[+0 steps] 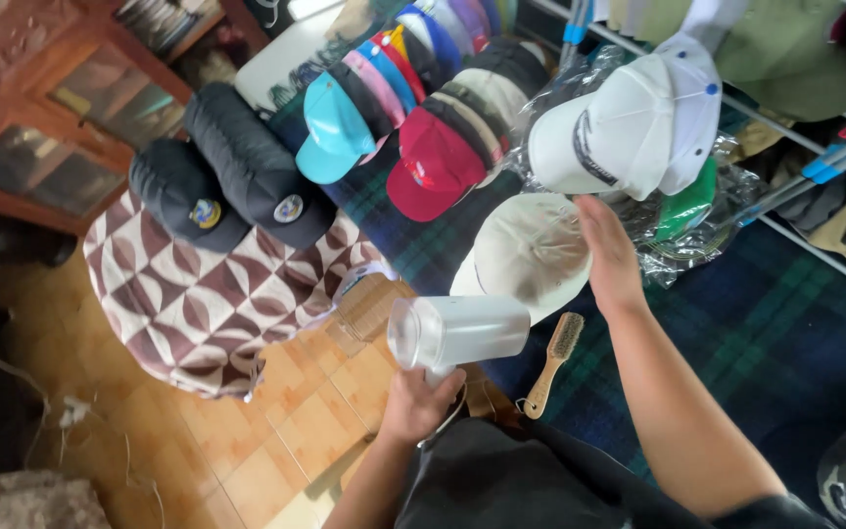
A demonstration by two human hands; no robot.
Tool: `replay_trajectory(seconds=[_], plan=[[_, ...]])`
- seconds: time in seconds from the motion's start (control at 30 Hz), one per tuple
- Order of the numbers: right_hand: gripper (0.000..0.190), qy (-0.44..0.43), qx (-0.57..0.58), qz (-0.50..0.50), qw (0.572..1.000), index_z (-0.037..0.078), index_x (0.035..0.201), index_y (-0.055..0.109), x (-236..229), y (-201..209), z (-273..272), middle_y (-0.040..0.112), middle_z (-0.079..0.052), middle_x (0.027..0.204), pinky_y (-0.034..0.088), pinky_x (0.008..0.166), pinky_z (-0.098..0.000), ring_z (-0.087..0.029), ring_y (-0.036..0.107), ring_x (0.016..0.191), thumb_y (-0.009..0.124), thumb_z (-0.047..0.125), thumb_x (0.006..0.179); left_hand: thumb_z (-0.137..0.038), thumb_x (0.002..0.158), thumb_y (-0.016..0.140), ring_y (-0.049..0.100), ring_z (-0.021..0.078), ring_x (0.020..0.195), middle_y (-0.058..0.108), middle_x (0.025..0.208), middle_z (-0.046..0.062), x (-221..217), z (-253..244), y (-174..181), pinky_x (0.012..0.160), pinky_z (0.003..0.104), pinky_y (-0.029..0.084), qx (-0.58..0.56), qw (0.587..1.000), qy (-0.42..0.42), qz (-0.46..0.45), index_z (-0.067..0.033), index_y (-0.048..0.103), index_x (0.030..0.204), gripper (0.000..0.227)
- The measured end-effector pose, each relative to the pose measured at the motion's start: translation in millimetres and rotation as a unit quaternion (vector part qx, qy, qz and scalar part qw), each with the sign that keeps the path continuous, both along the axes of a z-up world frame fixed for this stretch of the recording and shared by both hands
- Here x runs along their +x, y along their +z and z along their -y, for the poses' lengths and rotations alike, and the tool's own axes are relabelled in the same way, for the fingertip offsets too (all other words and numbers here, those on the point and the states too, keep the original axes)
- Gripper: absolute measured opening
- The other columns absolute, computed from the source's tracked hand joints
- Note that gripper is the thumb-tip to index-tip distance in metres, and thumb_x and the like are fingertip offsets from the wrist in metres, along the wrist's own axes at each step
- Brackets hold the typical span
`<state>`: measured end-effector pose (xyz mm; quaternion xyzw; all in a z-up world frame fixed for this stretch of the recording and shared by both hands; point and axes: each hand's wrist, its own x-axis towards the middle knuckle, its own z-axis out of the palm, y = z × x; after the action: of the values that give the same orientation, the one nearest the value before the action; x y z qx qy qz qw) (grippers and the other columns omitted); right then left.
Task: Using a handheld steamer and a brush to clean and reshape various baseball caps.
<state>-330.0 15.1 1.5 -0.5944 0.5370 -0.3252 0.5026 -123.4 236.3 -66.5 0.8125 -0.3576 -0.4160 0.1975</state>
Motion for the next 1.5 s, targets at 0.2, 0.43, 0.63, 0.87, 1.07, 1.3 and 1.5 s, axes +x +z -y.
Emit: replay_trajectory(seconds=[0.2,0.43,0.63,0.87,1.07,1.3,1.5], plan=[[0.057,0.030,-0.031,0.189,0.981,-0.004,0.140,0.053,-48.3,-69.0,-118.8,0.072,-0.009,0.106,0.058,0.084,-0.0355,-0.021,0.073,0.087,0.069,0.022,0.091,-0.035,0.090,0.075,0.069,0.0174,0.091,0.071,0.101,0.007,-3.4,46.6,27.2,0.070,0.031,0.057,-0.444,0.852,-0.129,-0.245,-0.0030,0.065,0.114,0.041],[0.054,-0.179,-0.006,0.266,0.947,0.004,0.133,0.062,-16.9,-101.1,-144.2,0.069,-0.011,0.132,0.052,0.107,-0.0398,-0.021,0.064,0.120,0.073,0.034,0.089,-0.008,0.097,0.066,0.063,0.0291,0.116,0.069,0.124,0.017,-35.4,123.2,23.5,0.099,0.039,0.057,-0.450,0.771,-0.393,-0.219,0.0015,0.043,0.152,0.059],[0.024,-0.429,-0.011,0.212,0.878,-0.005,0.079,0.069,19.0,-131.2,-134.8,0.063,-0.016,0.059,0.054,0.059,-0.0397,-0.025,0.063,0.054,0.081,0.015,0.088,0.000,0.084,0.071,0.076,0.0253,0.085,0.079,0.093,0.003,-2.5,220.5,27.5,0.082,0.034,0.061,-0.489,0.688,-0.490,-0.216,-0.0132,0.081,0.109,0.030],[0.031,-0.543,0.023,0.090,0.834,0.002,0.063,0.069,97.5,-141.4,-164.2,0.064,-0.009,0.059,0.050,0.063,-0.0351,-0.019,0.061,0.056,0.083,0.020,0.085,-0.032,0.095,0.067,0.060,0.0356,0.127,0.071,0.128,0.002,2.4,307.6,-24.3,0.103,0.054,0.046,-0.521,0.627,-0.578,0.036,-0.0284,0.079,0.115,0.023],[0.041,-0.613,0.075,0.037,0.786,0.009,0.045,0.064,142.2,-167.7,-172.8,0.057,-0.005,0.043,0.048,0.052,-0.0300,-0.018,0.056,0.043,0.064,0.019,0.084,-0.040,0.098,0.060,0.055,0.0386,0.136,0.067,0.138,0.002,-1.6,309.0,-29.1,0.107,0.060,0.040,-0.493,0.618,-0.606,0.091,-0.0371,0.075,0.124,0.030],[0.039,-0.617,0.048,0.012,0.785,0.006,0.043,0.065,163.8,-143.7,-171.3,0.056,-0.006,0.041,0.046,0.052,-0.0244,-0.016,0.051,0.038,0.066,0.016,0.081,-0.041,0.099,0.057,0.056,0.0362,0.134,0.067,0.137,0.000,-4.7,310.5,-26.3,0.105,0.056,0.041,-0.508,0.608,-0.601,0.105,-0.0362,0.074,0.126,0.032],[0.041,-0.620,0.029,0.056,0.782,0.009,0.045,0.064,155.5,-174.9,-176.6,0.058,-0.004,0.043,0.047,0.054,-0.0269,-0.015,0.051,0.041,0.066,0.021,0.084,-0.042,0.098,0.056,0.055,0.0350,0.136,0.065,0.139,-0.001,-4.8,309.9,-32.6,0.107,0.054,0.039,-0.499,0.611,-0.604,0.114,-0.0368,0.074,0.126,0.033]])
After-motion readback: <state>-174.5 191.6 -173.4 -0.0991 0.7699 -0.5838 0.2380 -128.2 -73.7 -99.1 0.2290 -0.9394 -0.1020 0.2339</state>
